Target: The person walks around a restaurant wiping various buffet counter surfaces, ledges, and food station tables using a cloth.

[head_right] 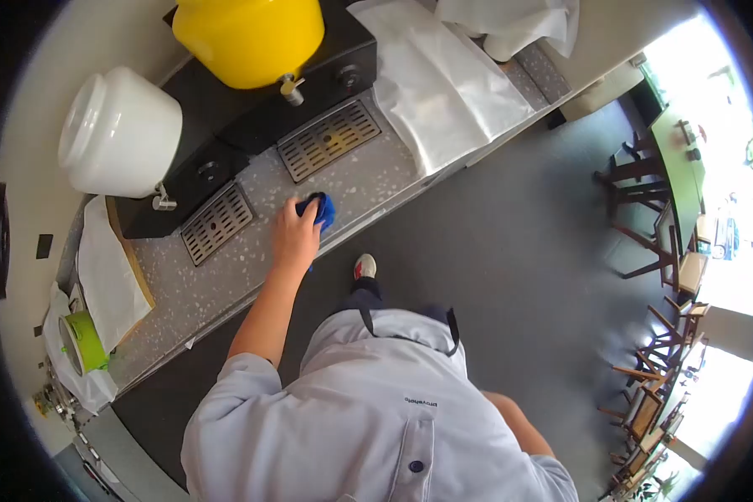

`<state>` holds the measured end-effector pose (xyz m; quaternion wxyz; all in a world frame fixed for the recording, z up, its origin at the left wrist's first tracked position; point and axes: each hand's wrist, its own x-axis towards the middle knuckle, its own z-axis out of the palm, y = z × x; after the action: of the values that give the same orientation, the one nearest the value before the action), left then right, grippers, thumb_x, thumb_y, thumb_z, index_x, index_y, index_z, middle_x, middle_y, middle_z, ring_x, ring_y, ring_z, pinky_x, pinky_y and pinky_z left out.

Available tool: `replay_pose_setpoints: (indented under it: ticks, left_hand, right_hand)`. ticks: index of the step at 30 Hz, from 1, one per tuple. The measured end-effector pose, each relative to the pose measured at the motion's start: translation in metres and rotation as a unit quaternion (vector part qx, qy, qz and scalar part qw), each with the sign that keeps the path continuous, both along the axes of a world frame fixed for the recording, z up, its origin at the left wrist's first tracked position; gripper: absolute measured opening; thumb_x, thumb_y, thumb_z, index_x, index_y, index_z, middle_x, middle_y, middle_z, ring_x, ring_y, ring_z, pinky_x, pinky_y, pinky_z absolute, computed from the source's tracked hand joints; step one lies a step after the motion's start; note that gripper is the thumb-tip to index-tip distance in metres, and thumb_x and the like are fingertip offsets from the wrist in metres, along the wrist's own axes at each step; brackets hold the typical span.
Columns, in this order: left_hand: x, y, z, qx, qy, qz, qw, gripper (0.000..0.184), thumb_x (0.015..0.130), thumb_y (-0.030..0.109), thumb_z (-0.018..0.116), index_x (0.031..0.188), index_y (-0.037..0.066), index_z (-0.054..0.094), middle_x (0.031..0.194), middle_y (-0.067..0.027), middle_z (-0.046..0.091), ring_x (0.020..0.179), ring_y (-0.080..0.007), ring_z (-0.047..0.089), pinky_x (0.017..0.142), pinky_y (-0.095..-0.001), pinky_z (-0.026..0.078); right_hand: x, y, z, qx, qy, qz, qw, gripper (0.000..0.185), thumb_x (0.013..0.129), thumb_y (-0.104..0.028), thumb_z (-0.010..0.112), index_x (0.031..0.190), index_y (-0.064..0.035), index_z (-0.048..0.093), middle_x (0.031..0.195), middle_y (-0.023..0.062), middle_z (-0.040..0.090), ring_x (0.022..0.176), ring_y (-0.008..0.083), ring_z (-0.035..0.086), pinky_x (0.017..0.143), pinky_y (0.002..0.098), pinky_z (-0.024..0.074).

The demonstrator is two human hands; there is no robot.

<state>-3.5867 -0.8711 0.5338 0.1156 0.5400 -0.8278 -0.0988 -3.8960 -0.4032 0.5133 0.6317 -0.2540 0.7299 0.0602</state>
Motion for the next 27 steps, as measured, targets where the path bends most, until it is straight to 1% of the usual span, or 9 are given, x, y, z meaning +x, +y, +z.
replay_pose_setpoints:
  ticks: [2, 5, 8, 11, 14, 17, 20, 23, 27]
  left_hand:
    - [0.012, 0.000, -0.017, 0.002, -0.010, 0.023, 1.000, 0.050, 0.086, 0.024, 0.076, 0.134, 0.019, 0.061, 0.138, -0.0146, 0.050, 0.126, -0.0381, 0.049, 0.098, -0.0616, 0.041]
    - [0.022, 0.002, 0.002, -0.130, -0.059, -0.006, 0.990, 0.051, 0.086, 0.026, 0.077, 0.134, 0.019, 0.061, 0.140, -0.0151, 0.049, 0.125, -0.0398, 0.049, 0.098, -0.0618, 0.041]
    - [0.042, 0.025, 0.041, -0.126, 0.116, -0.054, 0.984, 0.041, 0.086, 0.022, 0.078, 0.124, 0.013, 0.066, 0.130, -0.0155, 0.058, 0.120, -0.0379, 0.057, 0.096, -0.0567, 0.046]
    - [0.093, 0.087, 0.035, 0.322, 0.172, -0.085, 0.927, 0.022, 0.087, 0.012, 0.076, 0.105, 0.005, 0.066, 0.104, -0.0112, 0.069, 0.098, -0.0278, 0.068, 0.085, -0.0376, 0.054]
    - [0.134, 0.158, 0.039, 0.668, 0.126, 0.083, 0.729, 0.021, 0.087, 0.002, 0.074, 0.106, 0.003, 0.066, 0.102, -0.0053, 0.069, 0.096, -0.0181, 0.067, 0.085, -0.0295, 0.053]
    - [0.160, 0.252, 0.006, 0.652, 0.331, 0.187, 0.656, 0.026, 0.087, -0.007, 0.064, 0.112, 0.004, 0.064, 0.110, -0.0045, 0.069, 0.100, -0.0158, 0.065, 0.085, -0.0334, 0.055]
    - [0.131, 0.257, 0.013, 0.643, 0.368, 0.201, 0.641, 0.036, 0.086, -0.010, 0.061, 0.118, 0.005, 0.064, 0.113, -0.0053, 0.067, 0.104, -0.0169, 0.064, 0.090, -0.0330, 0.055]
    - [0.104, 0.257, 0.021, 0.625, 0.328, 0.176, 0.686, 0.043, 0.084, -0.013, 0.058, 0.122, 0.006, 0.064, 0.113, -0.0045, 0.067, 0.105, -0.0165, 0.064, 0.092, -0.0326, 0.053]
    - [0.061, 0.246, 0.045, 0.635, 0.300, 0.240, 0.671, 0.031, 0.089, -0.004, 0.060, 0.118, 0.005, 0.067, 0.107, -0.0031, 0.068, 0.103, -0.0164, 0.063, 0.093, -0.0325, 0.051]
  right_hand:
    - [0.012, -0.032, 0.014, -0.041, -0.002, -0.010, 0.999, 0.035, 0.096, -0.030, 0.054, 0.100, -0.0023, 0.075, 0.106, 0.0205, 0.073, 0.103, 0.0365, 0.069, 0.085, 0.0480, 0.0552]
    - [0.023, -0.075, 0.031, -0.073, -0.015, -0.011, 0.997, 0.035, 0.096, -0.030, 0.054, 0.100, -0.0022, 0.075, 0.105, 0.0204, 0.073, 0.102, 0.0361, 0.069, 0.084, 0.0477, 0.0551]
    - [0.026, -0.097, 0.041, -0.070, -0.037, -0.011, 0.997, 0.034, 0.096, -0.030, 0.055, 0.099, -0.0020, 0.075, 0.105, 0.0204, 0.073, 0.101, 0.0356, 0.069, 0.084, 0.0473, 0.0550]
    - [0.021, -0.105, 0.049, -0.048, -0.068, -0.007, 0.997, 0.034, 0.096, -0.029, 0.055, 0.099, -0.0018, 0.075, 0.104, 0.0204, 0.073, 0.100, 0.0351, 0.069, 0.084, 0.0470, 0.0549]
    - [0.006, -0.110, 0.052, -0.025, -0.100, 0.000, 0.995, 0.034, 0.095, -0.029, 0.056, 0.099, -0.0017, 0.075, 0.104, 0.0204, 0.073, 0.100, 0.0347, 0.069, 0.083, 0.0467, 0.0547]
    - [-0.013, -0.119, 0.053, -0.011, -0.132, 0.011, 0.991, 0.033, 0.095, -0.029, 0.056, 0.099, -0.0015, 0.075, 0.103, 0.0204, 0.073, 0.099, 0.0342, 0.069, 0.083, 0.0463, 0.0546]
    - [-0.037, -0.130, 0.055, -0.002, -0.160, 0.026, 0.987, 0.033, 0.095, -0.029, 0.056, 0.098, -0.0013, 0.074, 0.103, 0.0204, 0.073, 0.098, 0.0338, 0.069, 0.082, 0.0460, 0.0545]
    - [-0.065, -0.142, 0.058, 0.004, -0.185, 0.045, 0.982, 0.032, 0.095, -0.028, 0.057, 0.098, -0.0012, 0.074, 0.102, 0.0203, 0.073, 0.097, 0.0333, 0.069, 0.082, 0.0457, 0.0544]
    - [-0.101, -0.157, 0.065, 0.007, -0.213, 0.065, 0.975, 0.032, 0.095, -0.028, 0.058, 0.098, -0.0010, 0.074, 0.102, 0.0203, 0.073, 0.096, 0.0327, 0.069, 0.081, 0.0453, 0.0542]
